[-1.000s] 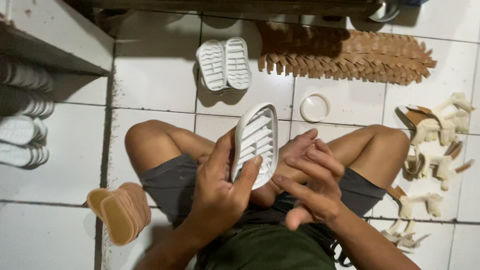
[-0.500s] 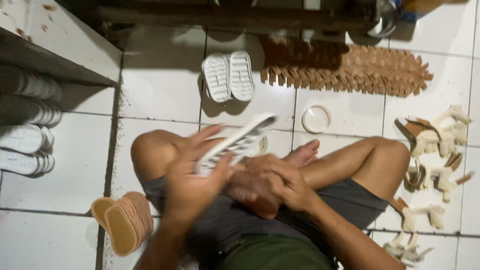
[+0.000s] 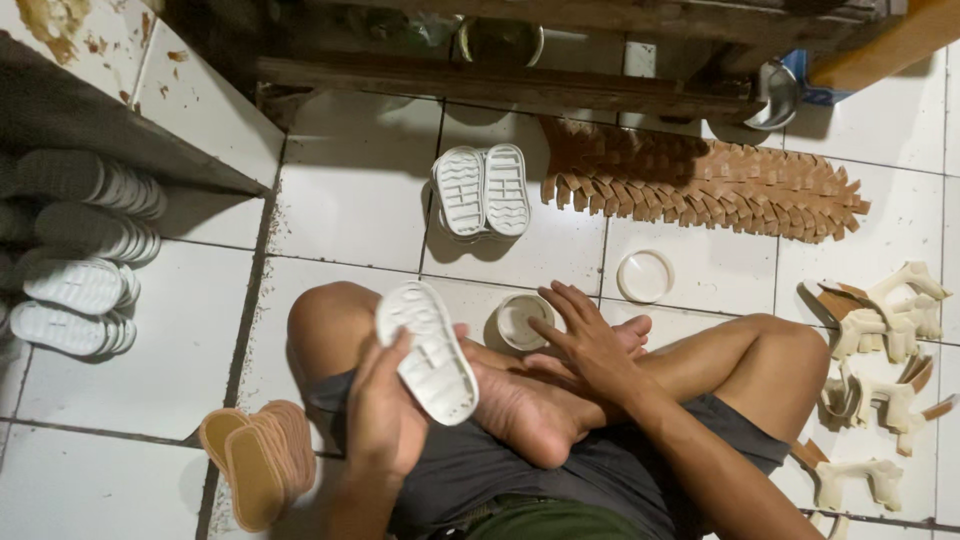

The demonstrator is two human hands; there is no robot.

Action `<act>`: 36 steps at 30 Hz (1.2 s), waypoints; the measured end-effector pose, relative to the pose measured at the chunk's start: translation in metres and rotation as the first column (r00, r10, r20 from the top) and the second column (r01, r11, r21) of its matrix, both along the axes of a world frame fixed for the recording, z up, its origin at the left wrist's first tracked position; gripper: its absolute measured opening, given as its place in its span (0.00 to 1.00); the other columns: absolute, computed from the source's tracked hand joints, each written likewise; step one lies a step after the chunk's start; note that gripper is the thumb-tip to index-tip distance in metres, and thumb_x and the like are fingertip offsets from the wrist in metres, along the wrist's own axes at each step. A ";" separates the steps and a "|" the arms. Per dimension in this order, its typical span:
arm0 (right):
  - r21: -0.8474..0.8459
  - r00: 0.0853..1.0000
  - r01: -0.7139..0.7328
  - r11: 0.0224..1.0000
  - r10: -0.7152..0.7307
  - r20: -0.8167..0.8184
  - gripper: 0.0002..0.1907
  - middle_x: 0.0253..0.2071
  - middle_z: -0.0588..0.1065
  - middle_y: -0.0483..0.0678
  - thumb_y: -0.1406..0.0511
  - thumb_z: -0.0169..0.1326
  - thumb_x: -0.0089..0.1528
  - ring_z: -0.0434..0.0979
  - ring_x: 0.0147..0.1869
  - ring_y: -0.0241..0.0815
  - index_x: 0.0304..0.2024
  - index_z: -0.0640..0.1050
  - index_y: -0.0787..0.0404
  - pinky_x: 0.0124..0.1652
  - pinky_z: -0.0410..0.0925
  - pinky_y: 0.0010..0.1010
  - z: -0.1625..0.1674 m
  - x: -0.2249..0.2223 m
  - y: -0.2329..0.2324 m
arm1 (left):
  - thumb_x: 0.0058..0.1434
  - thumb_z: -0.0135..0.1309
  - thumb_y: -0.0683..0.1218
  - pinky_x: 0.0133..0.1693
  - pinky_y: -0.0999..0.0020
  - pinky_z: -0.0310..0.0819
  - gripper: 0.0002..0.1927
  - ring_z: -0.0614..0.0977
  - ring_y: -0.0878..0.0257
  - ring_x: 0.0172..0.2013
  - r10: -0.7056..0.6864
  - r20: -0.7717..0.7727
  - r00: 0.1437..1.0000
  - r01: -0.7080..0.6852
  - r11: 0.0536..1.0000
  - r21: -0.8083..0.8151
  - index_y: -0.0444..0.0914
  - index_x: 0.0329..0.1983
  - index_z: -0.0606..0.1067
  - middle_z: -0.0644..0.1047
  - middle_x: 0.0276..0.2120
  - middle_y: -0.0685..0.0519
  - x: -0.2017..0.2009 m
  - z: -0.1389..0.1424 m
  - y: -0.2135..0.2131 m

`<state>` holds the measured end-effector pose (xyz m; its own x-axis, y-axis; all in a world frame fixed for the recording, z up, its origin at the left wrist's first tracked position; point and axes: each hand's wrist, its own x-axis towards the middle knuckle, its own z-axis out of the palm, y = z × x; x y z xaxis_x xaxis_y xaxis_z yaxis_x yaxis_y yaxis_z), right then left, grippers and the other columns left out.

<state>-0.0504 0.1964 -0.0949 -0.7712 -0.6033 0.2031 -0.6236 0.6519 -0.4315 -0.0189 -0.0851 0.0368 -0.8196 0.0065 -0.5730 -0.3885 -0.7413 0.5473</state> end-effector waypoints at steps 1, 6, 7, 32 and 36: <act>0.001 1.000 0.010 1.000 -0.010 0.013 0.26 0.66 0.65 0.64 0.50 0.63 0.58 0.59 0.73 0.66 0.46 0.82 0.64 0.65 0.60 0.55 0.003 0.001 0.003 | 0.65 0.45 0.46 0.42 0.58 0.83 0.20 0.85 0.51 0.40 -0.042 -0.026 0.999 0.042 0.999 0.000 0.33 0.58 0.68 0.81 0.45 0.34 0.000 0.000 0.002; -0.233 0.987 0.117 0.965 -0.088 0.131 0.17 0.64 0.72 0.60 0.55 0.62 0.61 0.68 0.72 0.59 0.30 0.80 0.63 0.65 0.65 0.49 0.035 0.017 0.010 | 0.70 0.44 0.46 0.44 0.58 0.82 0.24 0.83 0.50 0.43 -0.105 -0.117 0.988 0.112 0.992 0.055 0.27 0.64 0.66 0.79 0.49 0.33 0.001 0.008 0.013; -0.296 0.990 0.121 0.948 -0.092 0.109 0.17 0.64 0.72 0.59 0.54 0.61 0.62 0.67 0.73 0.59 0.34 0.81 0.62 0.66 0.65 0.49 0.044 0.022 0.010 | 0.67 0.44 0.43 0.45 0.57 0.82 0.24 0.83 0.50 0.46 -0.144 -0.150 0.978 0.153 0.987 0.054 0.29 0.65 0.64 0.78 0.49 0.35 0.002 0.011 0.016; -0.529 0.947 -0.063 0.846 -0.116 -0.299 0.36 0.68 0.68 0.55 0.35 0.44 0.63 0.54 0.80 0.53 0.54 0.81 0.52 0.79 0.44 0.49 0.088 0.043 -0.005 | 0.66 0.48 0.38 0.53 0.69 0.76 0.29 0.80 0.64 0.53 -0.589 -0.190 0.785 0.442 0.748 -0.495 0.33 0.72 0.61 0.79 0.54 0.45 0.006 0.048 0.060; -0.421 0.956 0.113 0.900 -0.214 -0.203 0.38 0.67 0.65 0.65 0.36 0.42 0.67 0.52 0.78 0.58 0.56 0.80 0.58 0.75 0.48 0.49 0.084 0.042 -0.001 | 0.68 0.47 0.39 0.53 0.68 0.75 0.29 0.81 0.61 0.52 -0.644 -0.201 0.738 0.430 0.678 -0.596 0.33 0.72 0.60 0.78 0.55 0.44 -0.004 0.056 0.065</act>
<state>-0.0083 0.1952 -0.0107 -0.7494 -0.3010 0.5897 -0.6401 0.5568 -0.5294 -0.0231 -0.0203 0.0927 -0.9001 0.3301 -0.2844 -0.3204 -0.0591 0.9454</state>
